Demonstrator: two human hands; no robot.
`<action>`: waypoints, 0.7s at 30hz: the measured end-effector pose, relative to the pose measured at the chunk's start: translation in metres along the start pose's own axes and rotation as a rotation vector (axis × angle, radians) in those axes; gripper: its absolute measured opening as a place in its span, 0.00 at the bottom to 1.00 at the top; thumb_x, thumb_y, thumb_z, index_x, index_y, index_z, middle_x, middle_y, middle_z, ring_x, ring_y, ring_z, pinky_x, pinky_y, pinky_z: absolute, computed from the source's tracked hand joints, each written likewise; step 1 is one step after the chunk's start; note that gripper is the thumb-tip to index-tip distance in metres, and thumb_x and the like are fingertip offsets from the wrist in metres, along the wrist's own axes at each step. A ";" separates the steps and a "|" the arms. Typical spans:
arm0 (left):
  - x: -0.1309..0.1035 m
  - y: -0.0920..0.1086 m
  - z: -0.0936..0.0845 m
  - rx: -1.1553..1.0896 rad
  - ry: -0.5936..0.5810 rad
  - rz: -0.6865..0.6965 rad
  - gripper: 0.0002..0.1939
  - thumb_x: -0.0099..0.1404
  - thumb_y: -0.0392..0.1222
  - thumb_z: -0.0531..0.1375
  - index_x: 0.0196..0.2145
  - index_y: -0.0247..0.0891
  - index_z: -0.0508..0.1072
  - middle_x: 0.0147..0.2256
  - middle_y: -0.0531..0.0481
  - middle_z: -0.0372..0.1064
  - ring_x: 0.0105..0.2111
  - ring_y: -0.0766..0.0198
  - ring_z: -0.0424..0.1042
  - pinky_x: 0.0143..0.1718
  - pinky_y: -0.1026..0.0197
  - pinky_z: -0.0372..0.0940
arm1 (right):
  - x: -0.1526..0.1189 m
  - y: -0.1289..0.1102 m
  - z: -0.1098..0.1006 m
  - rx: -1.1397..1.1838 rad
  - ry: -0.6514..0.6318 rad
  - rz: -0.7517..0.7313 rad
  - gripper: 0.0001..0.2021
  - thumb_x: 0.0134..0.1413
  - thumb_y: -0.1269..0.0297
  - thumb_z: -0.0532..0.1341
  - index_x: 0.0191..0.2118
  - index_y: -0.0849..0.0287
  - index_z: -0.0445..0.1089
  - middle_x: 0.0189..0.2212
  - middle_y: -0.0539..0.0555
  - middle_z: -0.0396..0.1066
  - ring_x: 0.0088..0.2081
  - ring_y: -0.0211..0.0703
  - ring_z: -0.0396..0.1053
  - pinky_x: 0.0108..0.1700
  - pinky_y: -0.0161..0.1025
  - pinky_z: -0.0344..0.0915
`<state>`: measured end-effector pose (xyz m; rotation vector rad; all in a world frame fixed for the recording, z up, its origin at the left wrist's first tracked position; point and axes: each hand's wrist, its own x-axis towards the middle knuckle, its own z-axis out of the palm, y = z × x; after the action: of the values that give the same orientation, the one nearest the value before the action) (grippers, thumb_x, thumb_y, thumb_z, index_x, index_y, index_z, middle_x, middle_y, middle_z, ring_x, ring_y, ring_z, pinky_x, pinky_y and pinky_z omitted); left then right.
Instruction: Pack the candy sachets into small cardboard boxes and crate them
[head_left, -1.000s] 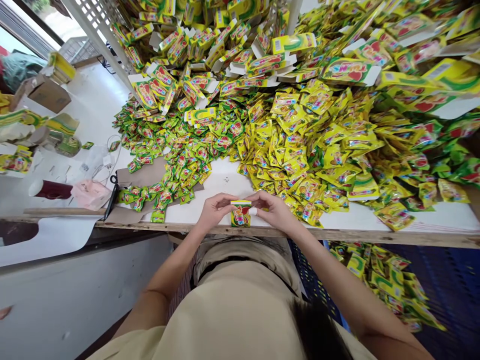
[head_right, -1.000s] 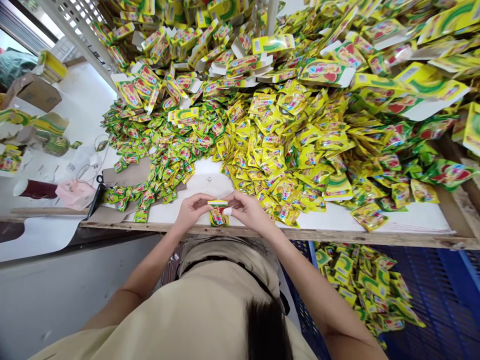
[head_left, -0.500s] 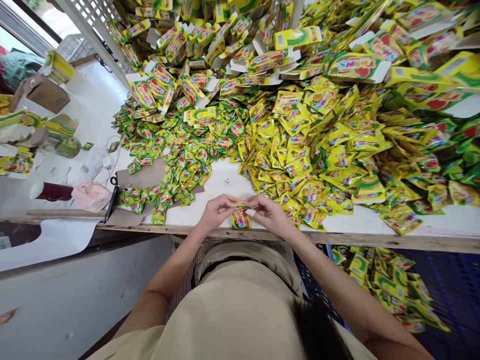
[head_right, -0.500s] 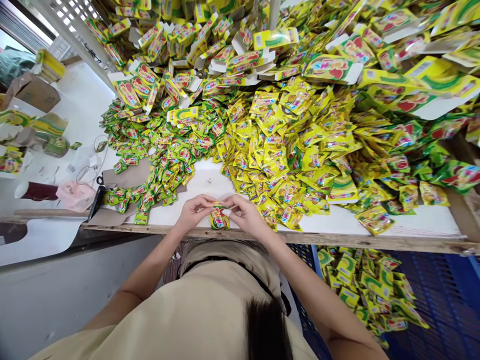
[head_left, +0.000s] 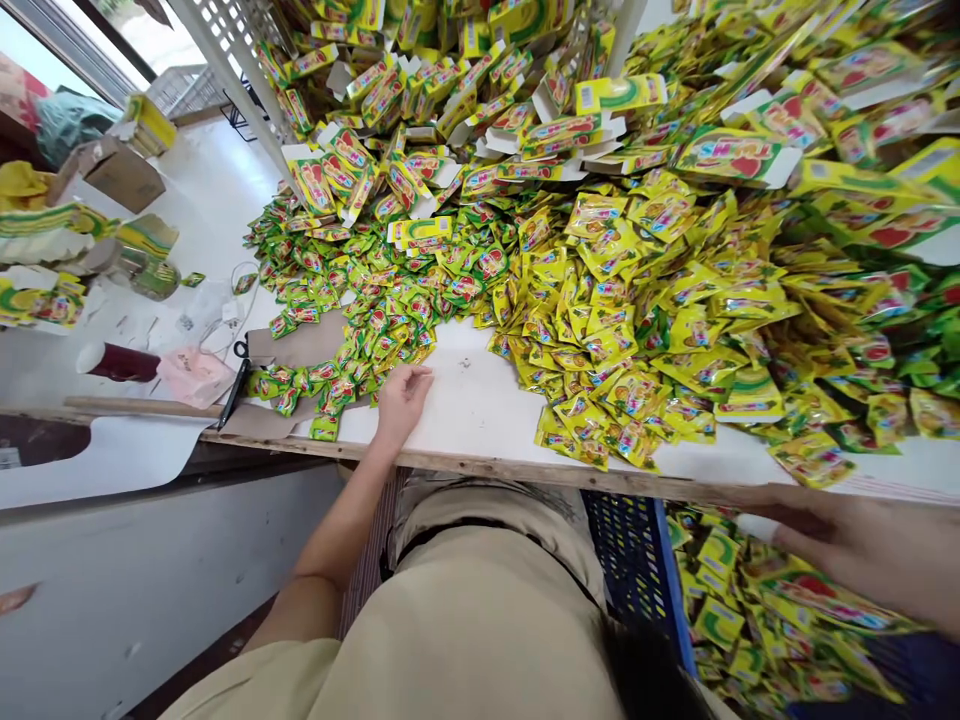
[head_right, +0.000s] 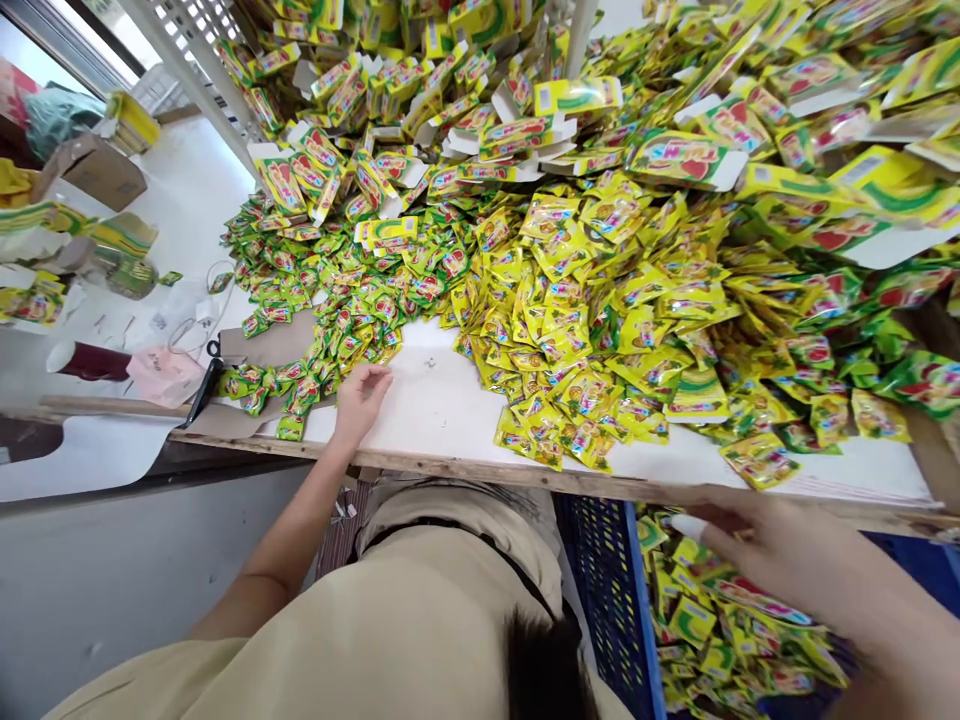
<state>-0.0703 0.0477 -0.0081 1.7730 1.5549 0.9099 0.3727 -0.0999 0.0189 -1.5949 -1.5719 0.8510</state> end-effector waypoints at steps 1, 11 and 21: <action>0.005 -0.002 -0.001 0.132 0.004 0.027 0.07 0.63 0.43 0.58 0.37 0.38 0.73 0.37 0.45 0.72 0.40 0.57 0.69 0.44 0.54 0.63 | -0.005 0.005 -0.001 -0.106 -0.042 -0.035 0.13 0.29 0.63 0.69 0.28 0.39 0.76 0.13 0.52 0.68 0.08 0.42 0.58 0.10 0.41 0.51; 0.047 -0.006 0.010 0.726 0.002 0.037 0.07 0.63 0.37 0.55 0.32 0.38 0.74 0.39 0.39 0.67 0.46 0.46 0.63 0.45 0.47 0.57 | 0.098 -0.097 0.181 -0.130 -0.428 -0.213 0.16 0.47 0.78 0.54 0.37 0.52 0.74 0.38 0.53 0.78 0.39 0.50 0.75 0.42 0.46 0.71; 0.022 0.006 -0.004 0.453 0.058 0.149 0.05 0.66 0.39 0.54 0.33 0.40 0.69 0.44 0.44 0.69 0.47 0.54 0.64 0.49 0.51 0.55 | 0.240 -0.120 0.237 -0.544 0.028 -0.400 0.15 0.61 0.74 0.49 0.45 0.61 0.71 0.50 0.64 0.67 0.55 0.57 0.57 0.55 0.51 0.55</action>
<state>-0.0685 0.0687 0.0014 2.2172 1.7897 0.7181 0.1158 0.1493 0.0082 -1.5421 -2.1258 0.1882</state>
